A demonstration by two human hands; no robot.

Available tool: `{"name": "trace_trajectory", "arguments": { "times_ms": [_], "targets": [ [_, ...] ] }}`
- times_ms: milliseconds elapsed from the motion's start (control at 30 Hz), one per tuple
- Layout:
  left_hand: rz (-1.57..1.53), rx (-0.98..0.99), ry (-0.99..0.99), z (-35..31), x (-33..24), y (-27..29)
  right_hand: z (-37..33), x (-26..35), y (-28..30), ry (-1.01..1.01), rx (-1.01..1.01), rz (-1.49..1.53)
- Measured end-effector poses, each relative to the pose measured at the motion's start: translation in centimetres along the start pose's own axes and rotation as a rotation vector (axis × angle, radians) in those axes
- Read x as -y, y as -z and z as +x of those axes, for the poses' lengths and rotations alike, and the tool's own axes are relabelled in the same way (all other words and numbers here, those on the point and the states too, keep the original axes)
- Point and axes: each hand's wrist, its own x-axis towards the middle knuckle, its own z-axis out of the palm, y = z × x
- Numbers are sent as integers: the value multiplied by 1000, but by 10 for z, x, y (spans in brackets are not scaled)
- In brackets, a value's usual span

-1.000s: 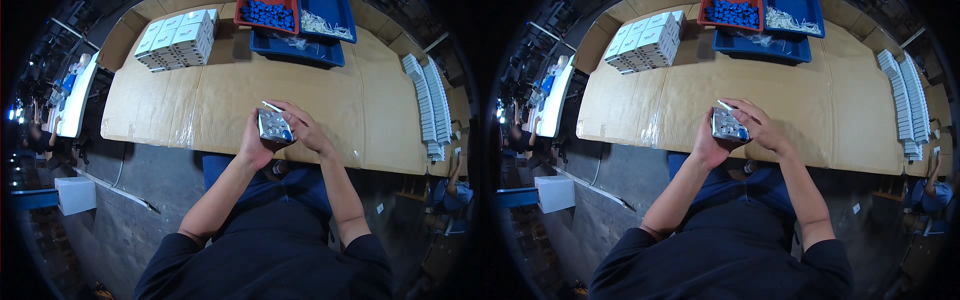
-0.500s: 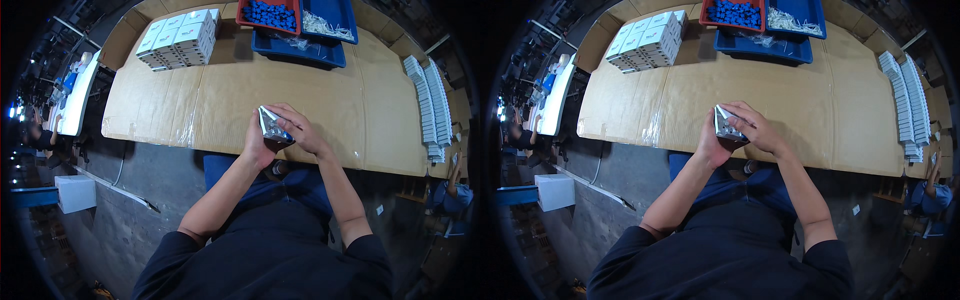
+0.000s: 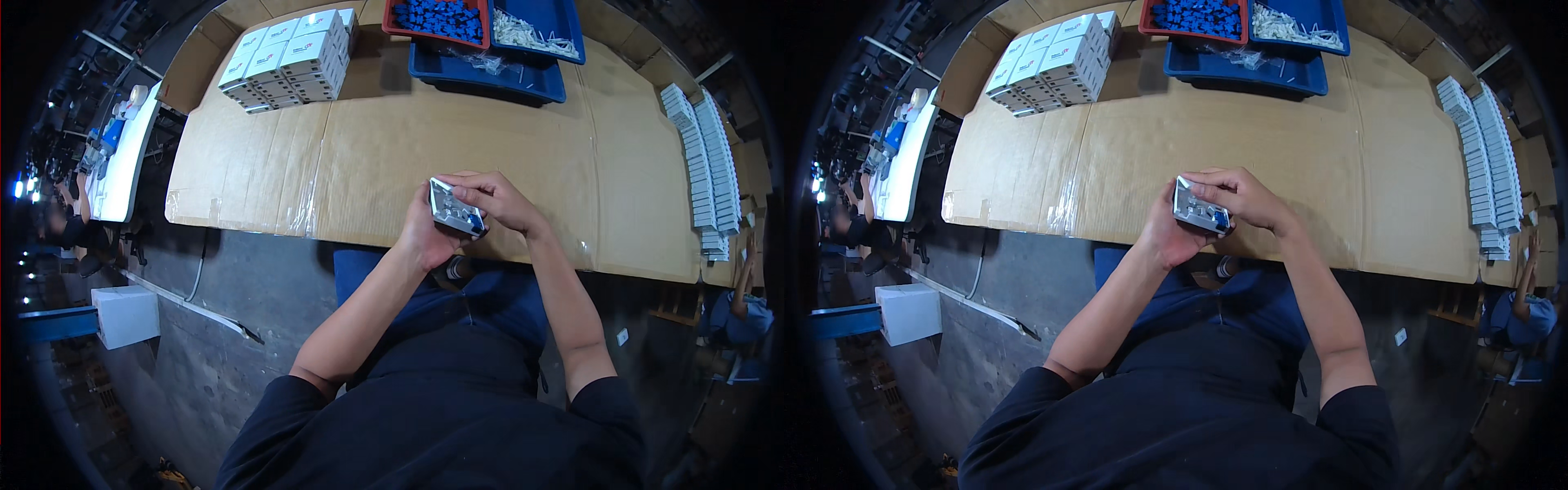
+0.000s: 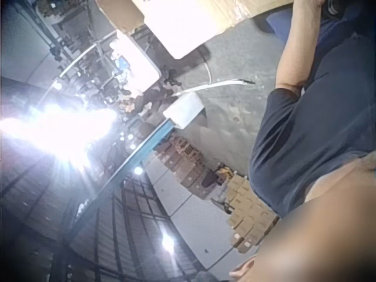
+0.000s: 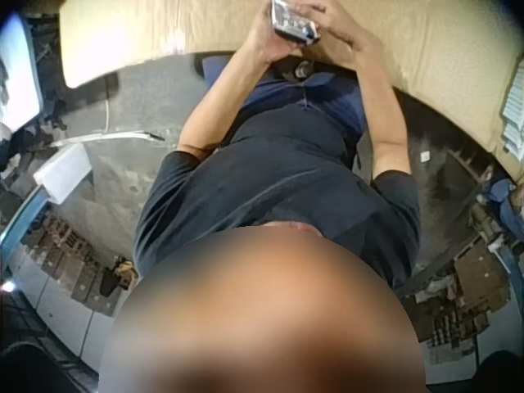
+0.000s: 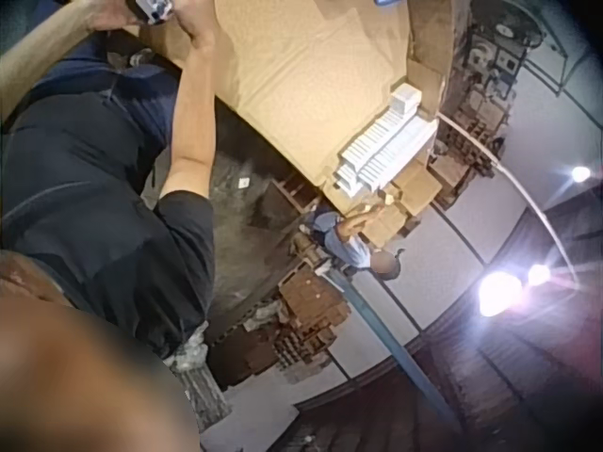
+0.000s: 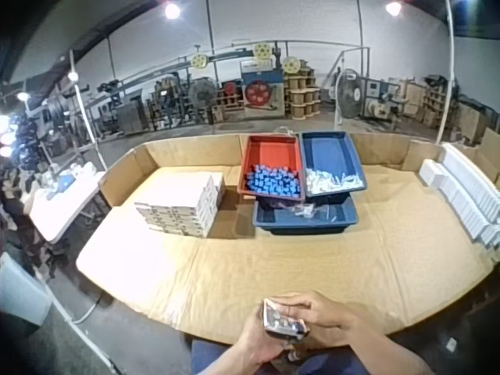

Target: Assembling small electronic components into a white plastic housing and boxing them.

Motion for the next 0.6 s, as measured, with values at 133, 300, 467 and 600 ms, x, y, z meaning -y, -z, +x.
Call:
{"name": "trace_trajectory", "arguments": {
  "times_ms": [133, 300, 467, 600],
  "targets": [
    [-19, -2, 14, 7, 0, 7, 4, -7, 0, -8, -17, -2],
    [4, -10, 31, 8, -3, 7, 6, -4, -2, -82, -21, -13],
    [-13, -32, -14, 13, -9, 15, 6, -2, -11, -63, -51, 17],
    [41, -68, -78, 0, -17, -8, 0, -1, -22, 88, -132, -77]
  ]
}}
